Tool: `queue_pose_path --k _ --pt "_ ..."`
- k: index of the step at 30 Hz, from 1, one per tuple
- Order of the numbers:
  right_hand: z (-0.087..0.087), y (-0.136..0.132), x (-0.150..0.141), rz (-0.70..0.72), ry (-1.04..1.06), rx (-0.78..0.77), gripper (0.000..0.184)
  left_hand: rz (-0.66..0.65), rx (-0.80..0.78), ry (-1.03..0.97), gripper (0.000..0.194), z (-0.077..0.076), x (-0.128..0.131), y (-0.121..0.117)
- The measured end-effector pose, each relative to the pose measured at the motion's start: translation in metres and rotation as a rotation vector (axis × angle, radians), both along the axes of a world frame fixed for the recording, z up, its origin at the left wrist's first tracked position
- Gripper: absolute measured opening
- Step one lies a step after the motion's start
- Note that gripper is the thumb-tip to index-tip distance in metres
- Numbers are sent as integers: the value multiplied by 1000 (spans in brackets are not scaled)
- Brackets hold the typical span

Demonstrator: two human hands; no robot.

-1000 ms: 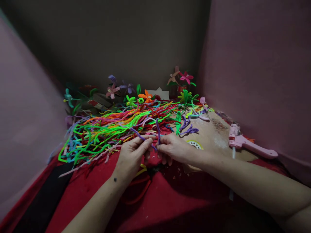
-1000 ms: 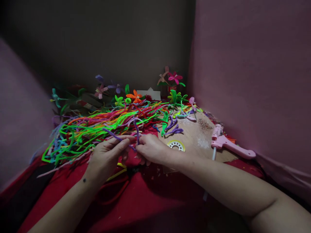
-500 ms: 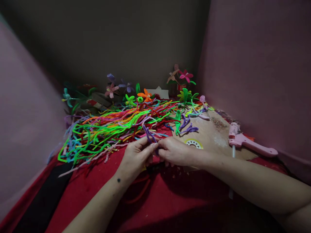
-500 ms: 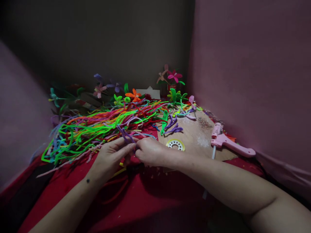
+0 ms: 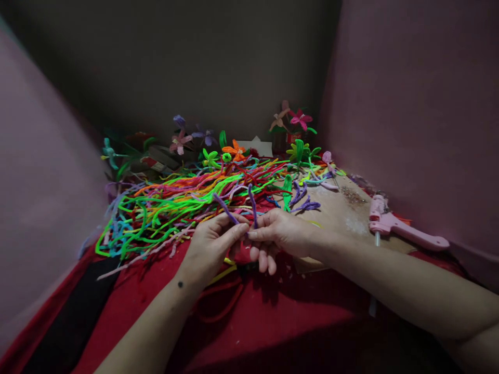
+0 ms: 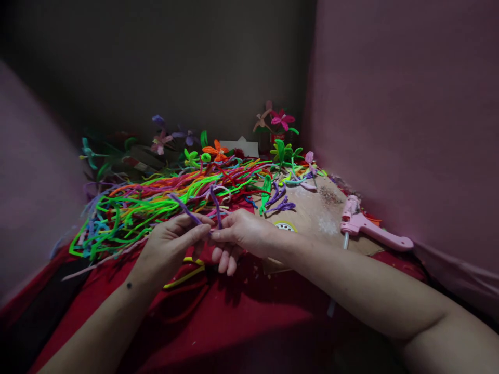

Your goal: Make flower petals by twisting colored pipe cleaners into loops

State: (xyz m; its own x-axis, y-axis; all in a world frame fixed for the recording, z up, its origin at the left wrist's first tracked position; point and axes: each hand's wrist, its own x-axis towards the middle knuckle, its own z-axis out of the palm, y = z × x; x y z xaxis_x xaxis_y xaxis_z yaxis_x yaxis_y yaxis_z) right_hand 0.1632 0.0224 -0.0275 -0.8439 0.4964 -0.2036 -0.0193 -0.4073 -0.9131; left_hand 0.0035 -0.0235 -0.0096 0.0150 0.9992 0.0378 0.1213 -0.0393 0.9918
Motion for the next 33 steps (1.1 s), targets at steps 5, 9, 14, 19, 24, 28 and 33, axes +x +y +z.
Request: queue_pose_path --k 5,9,14,19,24,28,33 --pt "4 -3 3 98 -133 -8 24 -147 -17 30 15 -3 0 0" --pt "6 -1 4 128 -132 -34 22 -130 -51 -29 15 -7 -1 1" --pt "9 -1 4 161 -153 -32 15 -229 -100 -54 17 -9 -4 2" --pt "7 1 7 208 -106 -80 10 -230 -125 -99 15 -10 -5 2" --pt "2 8 10 190 191 -275 21 -74 -140 -356 15 -5 -5 4" --pt "-3 9 8 204 270 -427 26 -31 -131 -442 16 -1 -3 3" --pt "-4 6 7 202 251 -455 27 6 -69 -444 17 -1 1 1"
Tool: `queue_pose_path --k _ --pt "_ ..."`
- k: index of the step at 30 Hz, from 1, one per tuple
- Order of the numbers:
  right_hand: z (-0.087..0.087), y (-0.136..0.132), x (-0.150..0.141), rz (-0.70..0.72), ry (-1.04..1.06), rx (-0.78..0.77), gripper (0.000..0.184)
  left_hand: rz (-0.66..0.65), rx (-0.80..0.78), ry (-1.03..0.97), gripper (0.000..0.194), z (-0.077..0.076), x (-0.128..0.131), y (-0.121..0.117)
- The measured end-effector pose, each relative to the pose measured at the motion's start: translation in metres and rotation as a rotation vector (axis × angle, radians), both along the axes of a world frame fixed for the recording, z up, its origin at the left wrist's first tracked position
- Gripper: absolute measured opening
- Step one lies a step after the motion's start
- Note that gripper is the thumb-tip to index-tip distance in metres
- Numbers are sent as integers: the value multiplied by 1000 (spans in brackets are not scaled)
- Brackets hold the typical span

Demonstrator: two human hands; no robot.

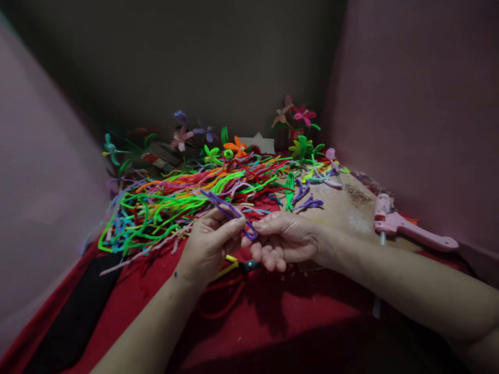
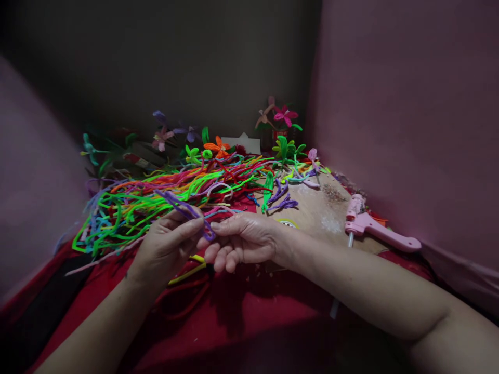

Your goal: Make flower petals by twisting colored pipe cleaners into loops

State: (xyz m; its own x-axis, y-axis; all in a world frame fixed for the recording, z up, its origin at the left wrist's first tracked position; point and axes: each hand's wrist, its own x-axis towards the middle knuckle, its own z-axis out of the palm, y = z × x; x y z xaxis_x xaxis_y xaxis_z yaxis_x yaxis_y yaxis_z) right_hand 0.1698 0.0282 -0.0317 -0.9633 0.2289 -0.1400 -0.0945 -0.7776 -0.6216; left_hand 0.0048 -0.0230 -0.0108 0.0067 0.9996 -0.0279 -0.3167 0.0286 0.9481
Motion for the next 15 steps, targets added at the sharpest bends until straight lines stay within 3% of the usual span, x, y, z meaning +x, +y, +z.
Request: queue_pose_path --k 9,15 --pt "0 -3 -3 -130 -25 134 17 -3 40 36 15 -1 2 -1" --pt "-6 -1 -6 -191 -49 194 18 -65 60 208 12 -4 -1 1"
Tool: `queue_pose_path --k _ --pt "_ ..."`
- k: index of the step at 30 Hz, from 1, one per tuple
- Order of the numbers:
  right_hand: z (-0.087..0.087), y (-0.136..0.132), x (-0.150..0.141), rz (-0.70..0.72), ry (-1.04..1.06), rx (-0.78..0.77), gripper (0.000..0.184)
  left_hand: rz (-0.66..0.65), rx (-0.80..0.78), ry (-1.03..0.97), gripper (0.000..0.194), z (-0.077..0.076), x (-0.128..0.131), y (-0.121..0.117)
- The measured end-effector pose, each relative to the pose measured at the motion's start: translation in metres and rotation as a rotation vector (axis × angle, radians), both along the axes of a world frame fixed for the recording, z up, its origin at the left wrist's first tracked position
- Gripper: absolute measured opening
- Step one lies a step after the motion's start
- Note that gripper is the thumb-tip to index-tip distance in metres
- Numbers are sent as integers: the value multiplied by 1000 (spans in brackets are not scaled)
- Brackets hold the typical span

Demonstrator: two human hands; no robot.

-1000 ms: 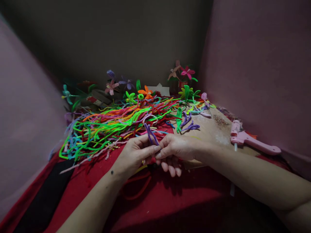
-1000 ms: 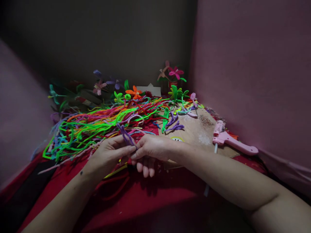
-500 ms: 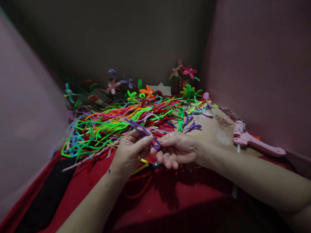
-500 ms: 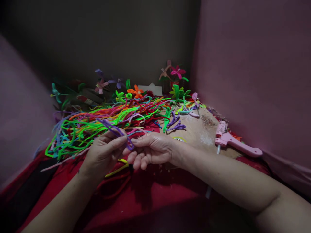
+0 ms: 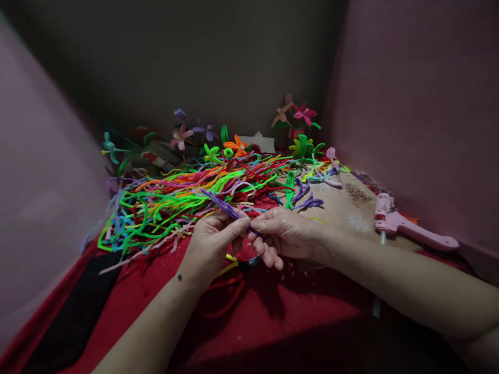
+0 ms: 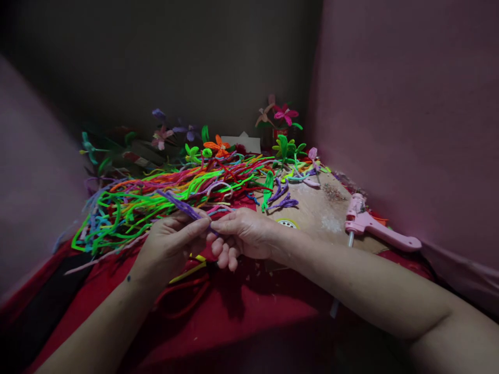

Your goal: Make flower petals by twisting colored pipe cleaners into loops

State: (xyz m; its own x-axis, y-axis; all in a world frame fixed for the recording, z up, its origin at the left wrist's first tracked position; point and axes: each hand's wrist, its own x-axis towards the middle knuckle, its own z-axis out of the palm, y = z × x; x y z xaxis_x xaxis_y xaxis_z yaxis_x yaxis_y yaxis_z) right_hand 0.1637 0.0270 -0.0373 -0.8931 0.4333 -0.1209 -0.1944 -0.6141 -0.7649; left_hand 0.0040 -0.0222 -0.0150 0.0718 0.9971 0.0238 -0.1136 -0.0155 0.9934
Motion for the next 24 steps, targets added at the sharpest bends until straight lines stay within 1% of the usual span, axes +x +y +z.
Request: queue_pose_path --k 3,6,9,12,15,19,21,24 --pt "1 -1 0 -35 -36 52 18 46 19 66 14 -1 -2 0" --pt "3 -2 0 -51 -40 101 20 64 4 90 14 -1 -3 0" --pt "3 -3 0 -49 -33 106 17 75 -7 97 16 0 -3 0" --pt "1 -1 0 -11 -56 40 10 63 -1 112 19 1 -2 1" --pt "0 1 1 33 -42 -60 7 31 10 98 19 3 -1 1" --pt "0 4 2 96 16 -188 17 5 -1 44 16 4 -2 1" --pt "1 4 2 113 21 -213 22 -3 -1 34 17 4 -2 1" --pt "0 3 1 104 5 -211 24 -10 8 45 18 3 -1 1"
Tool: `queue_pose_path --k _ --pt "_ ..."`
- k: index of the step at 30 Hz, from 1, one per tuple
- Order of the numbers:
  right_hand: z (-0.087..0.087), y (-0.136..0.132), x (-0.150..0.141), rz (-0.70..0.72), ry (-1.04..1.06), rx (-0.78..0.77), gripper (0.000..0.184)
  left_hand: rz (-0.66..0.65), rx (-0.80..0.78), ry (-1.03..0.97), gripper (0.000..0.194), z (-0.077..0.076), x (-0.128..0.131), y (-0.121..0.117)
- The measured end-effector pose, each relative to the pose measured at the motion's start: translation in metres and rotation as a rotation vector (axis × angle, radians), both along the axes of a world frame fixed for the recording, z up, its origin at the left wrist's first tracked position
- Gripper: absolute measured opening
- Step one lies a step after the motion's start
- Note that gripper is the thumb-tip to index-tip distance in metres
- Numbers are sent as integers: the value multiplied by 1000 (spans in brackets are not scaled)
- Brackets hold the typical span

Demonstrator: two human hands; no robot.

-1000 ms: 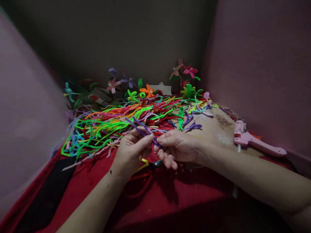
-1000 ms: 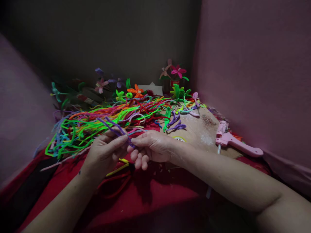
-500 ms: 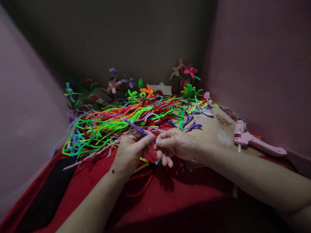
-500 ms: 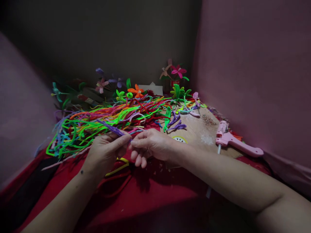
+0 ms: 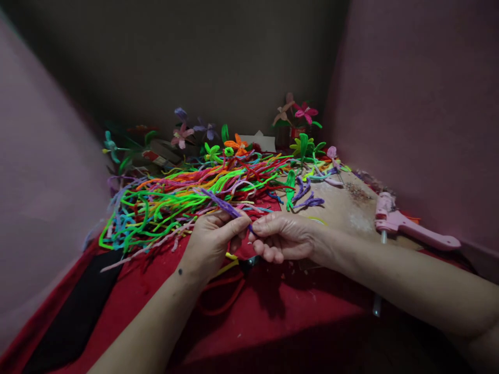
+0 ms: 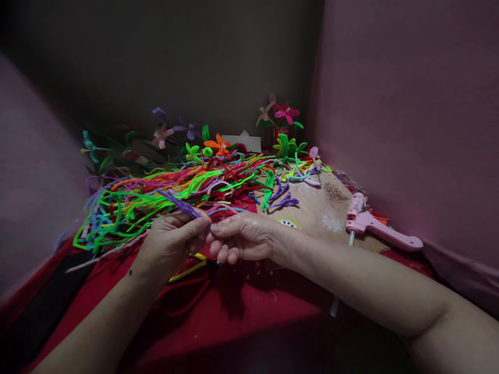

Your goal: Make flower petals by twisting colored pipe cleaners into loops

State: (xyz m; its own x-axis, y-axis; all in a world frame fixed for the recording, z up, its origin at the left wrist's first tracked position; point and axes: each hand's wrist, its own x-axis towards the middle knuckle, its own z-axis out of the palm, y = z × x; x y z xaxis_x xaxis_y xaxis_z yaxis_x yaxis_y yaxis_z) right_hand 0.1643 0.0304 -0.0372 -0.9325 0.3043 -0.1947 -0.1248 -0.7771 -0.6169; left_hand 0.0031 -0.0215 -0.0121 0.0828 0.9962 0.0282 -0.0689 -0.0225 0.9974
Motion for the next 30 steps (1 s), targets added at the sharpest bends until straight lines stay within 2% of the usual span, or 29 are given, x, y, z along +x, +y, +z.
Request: queue_pose_path --k 5,10,16,23,30 --pt "-4 2 0 -39 -26 53 16 41 -11 31 18 0 1 -1" --pt "1 1 1 -83 -49 205 8 196 12 6 21 3 -1 1" --pt "10 -8 -3 -286 -179 400 12 138 -36 -33 16 -3 0 3" --pt "10 -11 -2 -323 -273 490 16 200 -50 -85 16 -2 0 5" --pt "11 -13 -3 -354 -255 516 18 179 -63 -48 17 -3 1 5"
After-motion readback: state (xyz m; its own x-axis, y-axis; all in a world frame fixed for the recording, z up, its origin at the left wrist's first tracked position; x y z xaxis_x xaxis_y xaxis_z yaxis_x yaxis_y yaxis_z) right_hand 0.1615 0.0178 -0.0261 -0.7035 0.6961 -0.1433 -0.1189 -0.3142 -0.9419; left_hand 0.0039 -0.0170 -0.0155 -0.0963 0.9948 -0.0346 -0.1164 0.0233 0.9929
